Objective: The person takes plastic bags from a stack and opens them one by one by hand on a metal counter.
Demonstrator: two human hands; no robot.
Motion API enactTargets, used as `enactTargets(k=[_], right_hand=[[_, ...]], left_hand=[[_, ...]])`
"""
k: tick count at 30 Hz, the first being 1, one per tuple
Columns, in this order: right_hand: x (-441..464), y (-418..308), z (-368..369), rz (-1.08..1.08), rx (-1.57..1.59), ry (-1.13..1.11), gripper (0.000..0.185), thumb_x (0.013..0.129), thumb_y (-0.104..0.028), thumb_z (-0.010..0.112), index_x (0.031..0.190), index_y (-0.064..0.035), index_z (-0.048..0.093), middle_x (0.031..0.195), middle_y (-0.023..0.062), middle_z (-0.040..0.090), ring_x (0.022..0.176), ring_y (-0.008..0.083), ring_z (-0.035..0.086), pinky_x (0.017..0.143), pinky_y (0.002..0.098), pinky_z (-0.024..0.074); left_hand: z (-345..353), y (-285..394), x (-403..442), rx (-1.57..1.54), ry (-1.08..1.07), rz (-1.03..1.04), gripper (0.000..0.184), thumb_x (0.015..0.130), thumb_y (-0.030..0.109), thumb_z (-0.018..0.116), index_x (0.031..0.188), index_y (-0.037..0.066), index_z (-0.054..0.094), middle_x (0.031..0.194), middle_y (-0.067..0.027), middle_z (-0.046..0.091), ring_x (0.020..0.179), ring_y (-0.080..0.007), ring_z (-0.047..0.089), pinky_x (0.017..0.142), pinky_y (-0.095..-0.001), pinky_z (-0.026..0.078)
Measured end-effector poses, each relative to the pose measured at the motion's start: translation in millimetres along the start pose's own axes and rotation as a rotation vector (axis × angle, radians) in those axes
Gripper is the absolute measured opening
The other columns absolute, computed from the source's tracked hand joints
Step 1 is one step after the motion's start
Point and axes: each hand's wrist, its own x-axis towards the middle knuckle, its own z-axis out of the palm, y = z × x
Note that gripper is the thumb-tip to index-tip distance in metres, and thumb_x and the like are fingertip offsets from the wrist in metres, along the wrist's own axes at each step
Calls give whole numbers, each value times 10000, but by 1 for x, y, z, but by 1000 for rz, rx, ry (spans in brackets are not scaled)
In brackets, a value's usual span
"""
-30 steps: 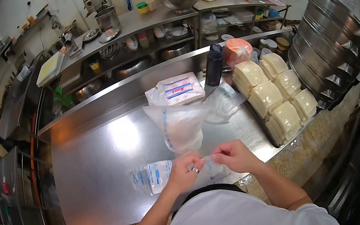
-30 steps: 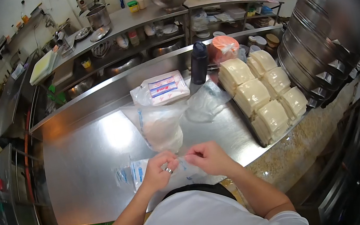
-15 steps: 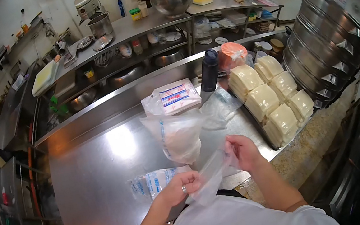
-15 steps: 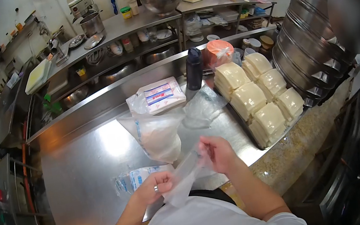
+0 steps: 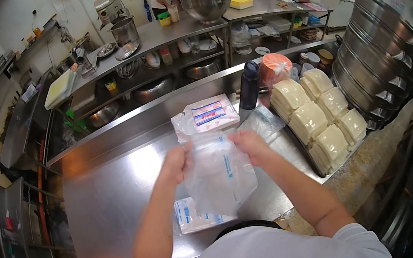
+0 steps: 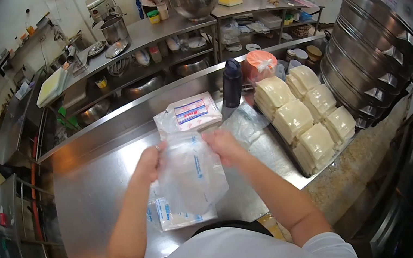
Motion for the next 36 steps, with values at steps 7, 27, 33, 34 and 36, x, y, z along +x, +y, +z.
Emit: enactTargets(k=[7,27,33,34,36], right_hand=[[55,113,-46,47,-339,140,161,944,-187,559,943,-44,632,724,55,624,653,196,651,579,364,550],[12,129,-86,-514,-997,-187,901,687,-357,890,1399,4,471,1389,201,537,1302,322,520,1089,408,410],[-38,202,-67,-211,-1305,-183,649,715,-338,855,1227,-6,633,1235,221,633,1145,353,616,954,409,494],[-41,216,-63,-307,-1410,-172,592,722,-334,845,1182,-11,657,1199,217,648,1101,367,635,914,412,513],[-35,236,-63,-387,-1414,-123,421,773,-292,792,1075,-20,684,973,192,697,864,387,668,779,416,545]], left_hand=[[0,-100,17,-236,101,-58,212,946,145,598,1116,46,677,964,-85,700,785,-196,657,672,-344,535],[-12,-155,-36,755,281,738,418,1022,220,535,1382,8,554,1474,-245,490,1398,-401,430,1162,-426,332],[-31,-195,-71,888,365,629,439,990,261,591,1358,21,585,1472,-243,492,1391,-394,440,1153,-449,340],[-35,-208,-73,936,367,599,451,984,275,595,1359,24,585,1478,-245,485,1393,-394,435,1153,-463,337],[-40,-231,-78,1167,364,564,531,980,314,586,1419,24,521,1528,-242,418,1438,-391,369,1179,-493,282]])
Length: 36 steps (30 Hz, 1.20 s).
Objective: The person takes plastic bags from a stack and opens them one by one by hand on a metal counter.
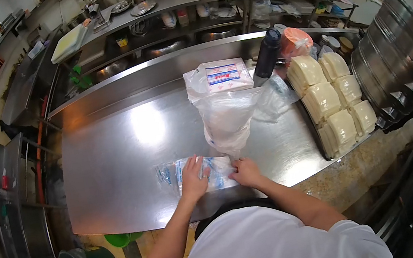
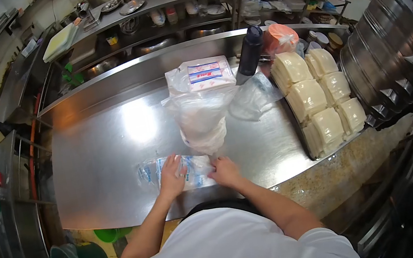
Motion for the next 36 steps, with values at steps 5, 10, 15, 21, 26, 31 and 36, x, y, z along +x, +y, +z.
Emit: enactTargets(k=[5,10,15,21,26,31,36], right_hand=[[-7,38,8,383,718,-115,174,901,-169,684,932,2,681,764,114,693,690,242,684,669,344,551],[-32,43,-38,529,1036,189,202,967,-154,610,836,-10,664,720,53,642,617,135,605,584,282,489],[-60,-24,-132,340,956,101,323,1023,-275,590,831,-24,659,668,-26,553,598,76,486,563,260,428],[-75,-71,-181,136,912,-64,379,1023,-300,594,787,-11,657,676,-37,557,635,53,456,574,248,394],[-81,-55,-212,226,707,-161,281,963,-261,681,830,-14,690,699,-24,588,659,76,505,597,259,422],[-72,-82,-204,14,730,209,204,936,-189,705,988,8,718,772,4,656,735,96,598,715,252,498],[-58,-73,-198,128,895,-16,199,953,-127,675,1071,31,705,855,39,710,791,115,637,772,280,522]], left_hand=[[19,-23,-33,176,-90,0,694,985,366,542,1529,-10,330,1622,-232,250,1520,-383,197,1224,-529,143],[14,-26,-34,151,-78,23,713,983,395,537,1516,-35,338,1611,-234,278,1517,-387,203,1227,-536,127],[-18,43,-12,-214,-102,52,634,881,245,719,1424,11,489,1476,-243,468,1396,-379,418,1160,-473,312],[-59,165,17,-812,-293,117,305,882,116,743,1157,10,663,1062,-93,682,994,-186,636,878,-319,503],[-47,159,34,-991,-284,-76,206,1005,199,620,955,9,681,760,14,649,694,-65,543,640,-249,453],[-54,164,29,-808,-267,-66,267,1002,222,619,854,12,691,660,1,619,617,-75,525,575,-262,430],[-74,164,27,-643,-309,11,245,987,206,647,858,3,696,693,12,624,660,-64,531,595,-251,427]])
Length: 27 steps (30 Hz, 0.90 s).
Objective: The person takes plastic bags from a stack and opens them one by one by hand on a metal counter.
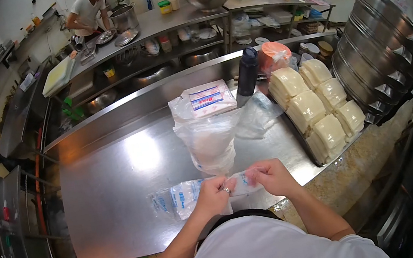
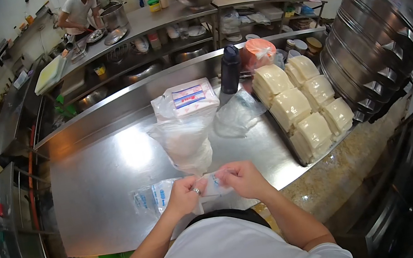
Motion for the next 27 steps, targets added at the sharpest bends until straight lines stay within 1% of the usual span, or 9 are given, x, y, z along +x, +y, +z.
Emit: enactTargets(k=[1,4,7,12,15,18,22,25,27], right_hand=[[4,3,0,-12,-19,-16,200,956,-125,664,1073,31,707,842,35,707,772,102,625,738,269,513],[9,6,5,-55,-58,-9,193,964,-127,643,1050,28,720,794,25,693,716,75,591,650,252,486],[11,1,18,-101,-78,77,185,965,-148,649,981,15,732,739,16,671,670,71,560,599,262,463],[13,-1,21,-168,-313,147,187,958,-161,662,950,14,725,701,6,649,620,71,525,558,282,442],[12,-10,19,-136,-289,122,175,974,-125,651,896,21,709,765,12,670,711,70,589,623,255,476],[18,-6,13,-130,171,74,163,982,-116,641,951,16,732,823,23,703,772,75,614,695,251,500],[16,-18,7,-142,33,62,141,969,-72,648,1022,23,738,884,40,728,829,85,634,763,248,515],[16,-25,10,-179,-15,23,148,952,-32,653,1065,28,728,911,50,729,849,92,643,789,254,523],[18,-25,14,-234,20,-41,169,940,-15,660,1092,32,716,948,60,725,869,97,647,812,252,522]], left_hand=[[-4,6,-2,43,-18,-4,224,983,190,656,870,1,696,717,24,627,678,-61,533,604,-247,430],[9,19,-4,-375,113,71,178,963,157,680,864,10,688,755,22,618,694,-56,502,621,-248,418],[-4,24,-6,-84,36,-64,146,949,124,692,855,14,677,833,10,635,743,-56,514,672,-232,424],[-5,17,-3,-250,26,162,166,947,91,675,812,0,641,960,-45,667,845,-113,565,771,-258,451],[-6,21,-2,-268,46,203,189,946,77,664,788,-12,611,1002,-66,664,885,-143,574,803,-283,457],[-14,20,2,-160,-4,210,198,947,70,654,781,-18,589,1034,-75,664,911,-149,578,820,-289,459],[-20,14,7,-90,-65,278,154,943,60,657,814,-11,614,1079,-83,666,937,-151,581,830,-288,460],[-4,34,5,-204,68,153,116,938,68,674,851,-5,649,993,-70,681,901,-128,589,799,-277,469],[-4,36,6,-116,94,115,106,934,76,684,868,-5,664,895,-58,683,825,-115,595,740,-275,478]])
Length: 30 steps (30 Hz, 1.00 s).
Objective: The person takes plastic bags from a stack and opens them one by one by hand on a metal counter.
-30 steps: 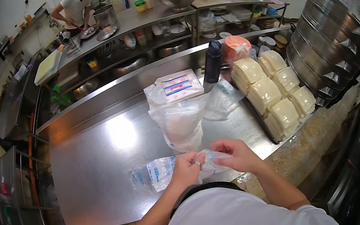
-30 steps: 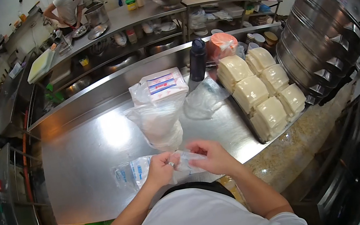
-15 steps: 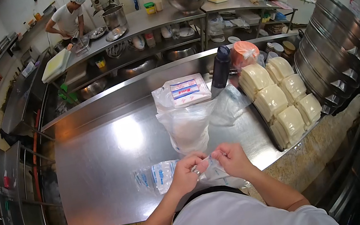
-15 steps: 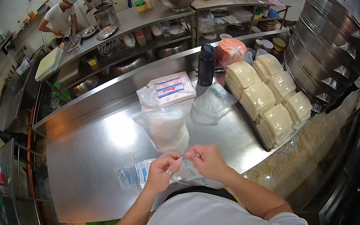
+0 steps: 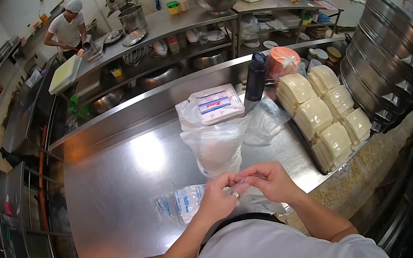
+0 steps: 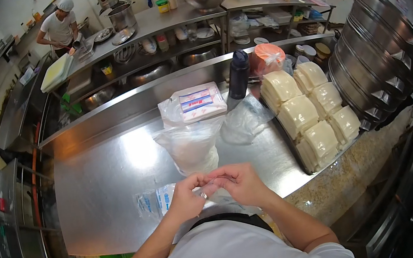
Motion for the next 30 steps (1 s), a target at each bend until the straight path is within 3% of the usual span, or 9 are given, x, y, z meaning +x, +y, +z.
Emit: enactTargets(k=[4,6,13,18,21,22,25,28,30], right_hand=[[1,-15,-10,78,-50,15,261,929,3,661,1188,34,674,978,71,723,913,109,663,845,265,532],[-1,-10,-15,64,-82,0,298,930,-17,667,1225,26,657,984,71,721,915,112,664,845,271,535],[1,0,-18,204,16,-32,201,936,-129,693,1077,10,729,864,30,712,784,82,624,717,254,511],[-2,0,-7,47,-242,115,159,949,-138,682,918,6,741,745,37,704,666,101,608,615,273,492],[1,0,-1,-233,-432,151,149,933,-122,680,860,2,717,677,125,648,585,225,597,554,335,458],[2,1,0,-238,-484,150,163,936,-135,677,848,-2,710,679,139,638,581,256,585,550,345,454],[3,8,2,-242,-613,171,219,950,-177,663,809,-10,686,682,171,614,578,325,562,540,366,447],[5,16,6,-211,-627,223,310,979,-227,628,760,-8,649,678,168,615,592,330,579,544,378,452],[7,23,7,-171,-562,252,385,1010,-262,589,726,-4,618,668,151,629,604,313,605,561,388,459]], left_hand=[[-3,-4,3,40,132,-47,106,927,81,690,874,-9,672,722,-34,664,673,-99,580,623,-279,480],[0,-3,1,86,153,25,96,930,73,681,874,-5,675,708,-36,659,649,-99,571,602,-280,474],[1,-12,-2,159,218,203,81,935,59,662,879,1,674,686,-44,645,637,-93,566,594,-272,467],[1,-12,-8,-21,108,5,122,935,83,689,1034,17,664,843,-31,678,746,-97,592,677,-262,484],[2,-4,-6,-93,23,25,223,936,124,716,1123,24,646,939,-15,671,824,-94,589,743,-252,481],[2,-3,-4,-88,-14,45,258,936,140,725,1151,26,640,970,-10,666,852,-92,587,766,-249,480],[8,-4,0,-236,16,44,289,906,167,770,1128,15,667,959,2,642,890,-82,570,801,-247,469],[4,-19,1,-309,-112,-176,197,915,108,742,1054,-5,661,993,-8,637,957,-122,566,805,-293,479],[8,-21,2,-554,-116,-41,172,918,131,726,1005,-5,666,965,-18,628,911,-143,574,784,-318,484]])
